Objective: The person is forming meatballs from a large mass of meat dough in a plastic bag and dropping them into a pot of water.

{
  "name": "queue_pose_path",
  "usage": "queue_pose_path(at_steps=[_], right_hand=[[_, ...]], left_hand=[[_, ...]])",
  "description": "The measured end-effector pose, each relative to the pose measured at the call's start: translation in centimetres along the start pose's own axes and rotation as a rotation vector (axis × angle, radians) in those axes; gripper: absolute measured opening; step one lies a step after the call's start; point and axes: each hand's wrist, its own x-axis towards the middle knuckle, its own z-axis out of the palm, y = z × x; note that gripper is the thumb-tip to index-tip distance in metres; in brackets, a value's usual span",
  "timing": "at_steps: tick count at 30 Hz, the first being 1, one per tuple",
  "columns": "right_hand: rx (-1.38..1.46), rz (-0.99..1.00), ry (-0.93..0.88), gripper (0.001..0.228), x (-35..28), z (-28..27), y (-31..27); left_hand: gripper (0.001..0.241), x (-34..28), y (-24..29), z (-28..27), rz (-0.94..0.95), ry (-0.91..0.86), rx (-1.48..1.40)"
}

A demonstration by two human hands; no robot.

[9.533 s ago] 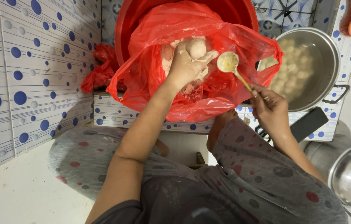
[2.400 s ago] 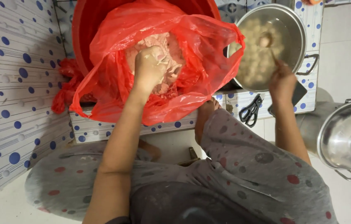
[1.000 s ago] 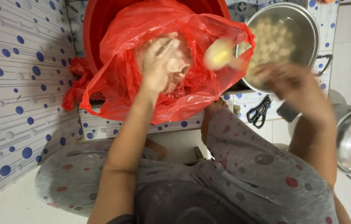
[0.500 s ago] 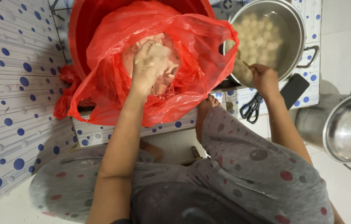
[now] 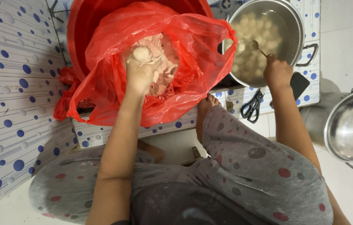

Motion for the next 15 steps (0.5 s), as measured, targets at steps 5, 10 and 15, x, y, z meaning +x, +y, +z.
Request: queue_pose_path(at_steps=[5, 10, 15], right_hand=[[0.179, 0.082, -0.181, 0.019, -0.7, -3.6, -1.1], [0.101, -0.011, 0.142, 0.024, -2.5, -5.8, -0.2], [0.212, 0.092, 0.213, 0.005, -2.3, -6.5, 1.8]], left_hand=[[0.031, -1.3, 1.9, -0.4, 0.279, -0.071, 0.046], [0.09, -2.9, 5.7, -1.3, -0.141, -0.124, 0.199], [0.025, -1.6, 3.1, -1.5, 0.511, -0.294, -0.162]])
